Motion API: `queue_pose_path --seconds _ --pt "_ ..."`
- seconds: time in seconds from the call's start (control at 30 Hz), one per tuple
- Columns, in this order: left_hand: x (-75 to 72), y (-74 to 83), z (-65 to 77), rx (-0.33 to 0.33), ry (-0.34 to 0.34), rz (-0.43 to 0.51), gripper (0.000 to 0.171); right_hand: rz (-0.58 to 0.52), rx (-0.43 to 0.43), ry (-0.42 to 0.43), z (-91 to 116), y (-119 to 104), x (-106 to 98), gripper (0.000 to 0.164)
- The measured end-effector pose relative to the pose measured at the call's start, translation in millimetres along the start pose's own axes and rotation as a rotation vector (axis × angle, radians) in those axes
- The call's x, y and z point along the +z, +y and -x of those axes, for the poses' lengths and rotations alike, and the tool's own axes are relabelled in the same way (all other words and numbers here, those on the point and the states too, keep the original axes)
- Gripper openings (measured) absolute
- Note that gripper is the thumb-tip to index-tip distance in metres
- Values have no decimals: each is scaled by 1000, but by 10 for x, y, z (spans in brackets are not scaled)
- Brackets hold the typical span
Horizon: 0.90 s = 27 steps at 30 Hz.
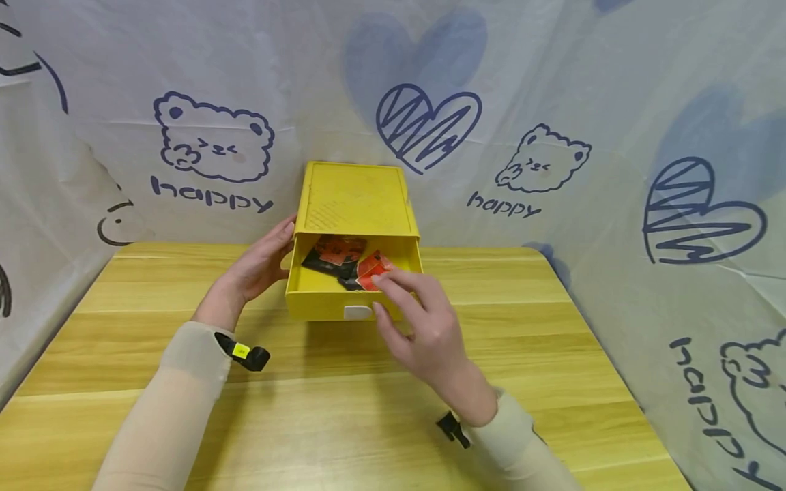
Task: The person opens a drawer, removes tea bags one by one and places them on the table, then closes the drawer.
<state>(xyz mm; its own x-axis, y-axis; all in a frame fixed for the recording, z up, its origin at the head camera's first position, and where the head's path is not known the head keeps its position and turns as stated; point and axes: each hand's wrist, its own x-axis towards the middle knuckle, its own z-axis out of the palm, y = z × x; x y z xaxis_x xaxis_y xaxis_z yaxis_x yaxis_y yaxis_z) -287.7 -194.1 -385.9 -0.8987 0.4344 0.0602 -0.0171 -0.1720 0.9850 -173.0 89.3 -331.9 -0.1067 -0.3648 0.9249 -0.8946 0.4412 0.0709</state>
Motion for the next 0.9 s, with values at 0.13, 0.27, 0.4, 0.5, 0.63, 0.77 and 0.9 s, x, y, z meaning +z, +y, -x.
queue_pose_path --seconds 0.13,0.27,0.4,0.5,0.63,0.77,0.9 --pt "-4 6 0 5 -1 4 52 -5 35 -18 -56 39 11 36" --pt "3 8 -1 5 -3 4 52 -3 104 -101 -97 99 18 35" --pt "7 6 2 3 -4 4 52 -10 189 -228 -131 161 18 31" --pt "5 7 4 1 -2 5 53 -2 240 -327 -154 205 21 32" --pt "-2 5 4 -1 2 5 53 18 290 -448 -183 256 42 33" --pt "0 1 4 0 -1 6 52 26 360 -578 -217 305 58 32" --pt "5 3 5 6 0 0 52 -31 485 -736 -293 380 75 36"
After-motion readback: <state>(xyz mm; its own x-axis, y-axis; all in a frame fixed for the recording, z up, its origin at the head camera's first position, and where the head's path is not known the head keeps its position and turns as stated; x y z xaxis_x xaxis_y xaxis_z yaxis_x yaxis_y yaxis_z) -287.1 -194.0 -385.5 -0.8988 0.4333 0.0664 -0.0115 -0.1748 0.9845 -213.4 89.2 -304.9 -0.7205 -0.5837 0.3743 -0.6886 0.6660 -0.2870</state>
